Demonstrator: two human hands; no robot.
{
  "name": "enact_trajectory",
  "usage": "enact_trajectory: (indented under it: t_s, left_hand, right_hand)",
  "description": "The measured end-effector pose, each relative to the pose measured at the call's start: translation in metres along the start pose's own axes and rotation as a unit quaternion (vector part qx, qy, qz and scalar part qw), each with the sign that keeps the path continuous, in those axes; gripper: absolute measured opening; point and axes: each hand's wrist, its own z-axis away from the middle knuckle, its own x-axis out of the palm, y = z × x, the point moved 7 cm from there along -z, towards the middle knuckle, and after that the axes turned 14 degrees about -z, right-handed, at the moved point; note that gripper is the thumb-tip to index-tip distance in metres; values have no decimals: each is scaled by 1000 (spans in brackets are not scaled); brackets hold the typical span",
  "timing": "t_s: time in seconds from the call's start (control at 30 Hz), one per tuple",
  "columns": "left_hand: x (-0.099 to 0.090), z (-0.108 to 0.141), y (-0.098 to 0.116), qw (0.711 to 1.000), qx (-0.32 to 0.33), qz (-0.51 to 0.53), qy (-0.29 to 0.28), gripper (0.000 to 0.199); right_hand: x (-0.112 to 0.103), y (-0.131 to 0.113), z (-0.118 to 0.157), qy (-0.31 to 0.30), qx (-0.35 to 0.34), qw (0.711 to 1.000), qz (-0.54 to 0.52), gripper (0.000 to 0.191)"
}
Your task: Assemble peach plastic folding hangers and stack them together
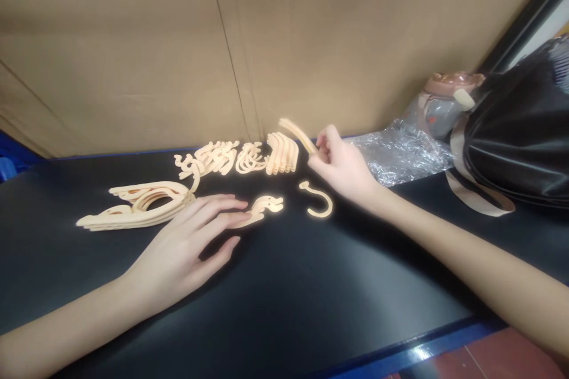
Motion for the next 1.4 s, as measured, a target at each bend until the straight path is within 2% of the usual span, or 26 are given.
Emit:
enact_trajectory:
  t_s: [0.1, 0.2, 0.33, 0.47, 0.6, 0.8, 1.1, 1.4]
  left_hand:
    - [3, 0, -2, 1000, -11, -12, -16, 30]
    - [6, 0, -3, 999, -7, -17, -32, 33]
    - [4, -2, 1, 1000, 3, -10, -21, 28]
    - [-3, -2, 9, 999, 36, 10, 3, 21]
    - [-11, 2, 21, 995, 90, 25, 33, 17]
    - [-18, 5, 36, 985, 161, 61, 22, 19]
    - [-21, 6, 32, 986, 131, 74, 70, 15]
    - [-18, 3, 32, 986, 138, 86, 41, 15]
  right_hand:
    - [16, -23, 12, -51, -103, 992, 43, 19]
    - [32, -38, 25, -96, -212, 969, 85, 16]
    - [45, -45, 35, -146, -285, 943, 92, 13]
    - [50, -46, 39, -199, -295, 930, 91, 12]
    - [51, -44, 40, -225, -280, 930, 82, 11]
    - [58, -42, 45, -261, -272, 921, 95, 10]
    - [65, -51, 54, -282, -301, 905, 105, 12]
    - [65, -53, 53, -259, -316, 908, 93, 22]
